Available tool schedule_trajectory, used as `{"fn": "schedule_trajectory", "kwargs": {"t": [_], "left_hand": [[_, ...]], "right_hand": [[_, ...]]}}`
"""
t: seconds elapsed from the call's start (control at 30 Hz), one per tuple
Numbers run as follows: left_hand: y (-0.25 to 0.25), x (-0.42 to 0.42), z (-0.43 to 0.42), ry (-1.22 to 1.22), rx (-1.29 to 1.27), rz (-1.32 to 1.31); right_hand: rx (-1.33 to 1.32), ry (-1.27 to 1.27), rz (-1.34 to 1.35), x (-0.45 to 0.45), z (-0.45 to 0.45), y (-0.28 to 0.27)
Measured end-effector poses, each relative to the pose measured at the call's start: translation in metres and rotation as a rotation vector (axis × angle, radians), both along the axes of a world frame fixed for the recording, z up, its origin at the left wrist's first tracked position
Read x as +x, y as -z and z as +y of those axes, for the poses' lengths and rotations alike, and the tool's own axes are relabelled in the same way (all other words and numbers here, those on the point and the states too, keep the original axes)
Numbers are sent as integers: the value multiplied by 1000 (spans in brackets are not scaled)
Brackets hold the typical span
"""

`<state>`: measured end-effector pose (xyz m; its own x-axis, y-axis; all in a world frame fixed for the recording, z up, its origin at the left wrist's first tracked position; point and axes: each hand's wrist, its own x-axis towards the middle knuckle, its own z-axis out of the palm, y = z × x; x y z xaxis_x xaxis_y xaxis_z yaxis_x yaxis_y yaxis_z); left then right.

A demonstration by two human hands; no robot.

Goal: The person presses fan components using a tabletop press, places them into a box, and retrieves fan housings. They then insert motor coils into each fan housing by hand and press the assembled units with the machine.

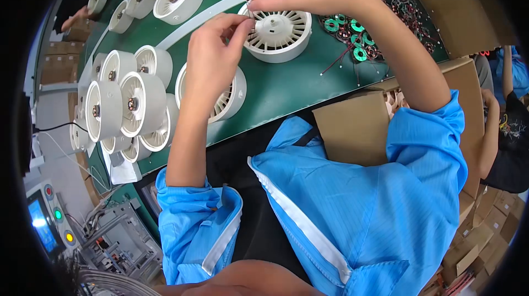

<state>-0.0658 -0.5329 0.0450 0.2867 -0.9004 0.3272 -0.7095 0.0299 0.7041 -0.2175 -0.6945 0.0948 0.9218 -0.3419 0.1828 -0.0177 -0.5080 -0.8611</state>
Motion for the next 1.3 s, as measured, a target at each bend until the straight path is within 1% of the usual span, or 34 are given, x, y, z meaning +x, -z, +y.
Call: {"fn": "schedule_trajectory", "kwargs": {"t": [0.07, 0.1, 0.2, 0.3, 0.4, 0.53, 0.57, 0.63, 0.73, 0.83, 0.93, 1.03, 1.13, 1.3], "left_hand": [[-2, 4, -6, 8, 112, 90], [-1, 5, -10, 8, 147, 183], [4, 10, -18, 45, 231, 275], [12, 14, -34, 93, 255, 294], [7, 14, -47, 116, 282, 181], [14, 18, -58, 104, 253, 157], [15, 18, -58, 108, 253, 161], [17, 16, -58, 114, 253, 171], [16, 13, -57, 166, 192, 262], [14, 9, -56, 142, 266, 137], [17, 8, -59, 100, 303, 140], [23, 10, -59, 95, 263, 183], [32, 10, -59, 105, 193, 152], [38, 9, -58, 99, 173, 108]], "right_hand": [[-50, 9, 16, 1, -6, 3], [-78, 23, -2, 0, -9, 7], [-109, 37, -28, -2, -16, 18], [-119, 38, -14, -7, -22, 22], [-151, 63, -19, -11, -30, 25], [-190, 80, -13, -13, -37, 29], [-181, 81, 1, -13, -36, 29], [-241, 109, -16, -12, -37, 32], [-279, 138, -36, -10, -37, 35], [-278, 164, -40, -9, -35, 36], [-282, 167, -40, -7, -33, 36], [-268, 169, -34, -7, -30, 32], [-255, 169, -20, -8, -26, 27], [-279, 139, -50, -10, -29, 33]]}}
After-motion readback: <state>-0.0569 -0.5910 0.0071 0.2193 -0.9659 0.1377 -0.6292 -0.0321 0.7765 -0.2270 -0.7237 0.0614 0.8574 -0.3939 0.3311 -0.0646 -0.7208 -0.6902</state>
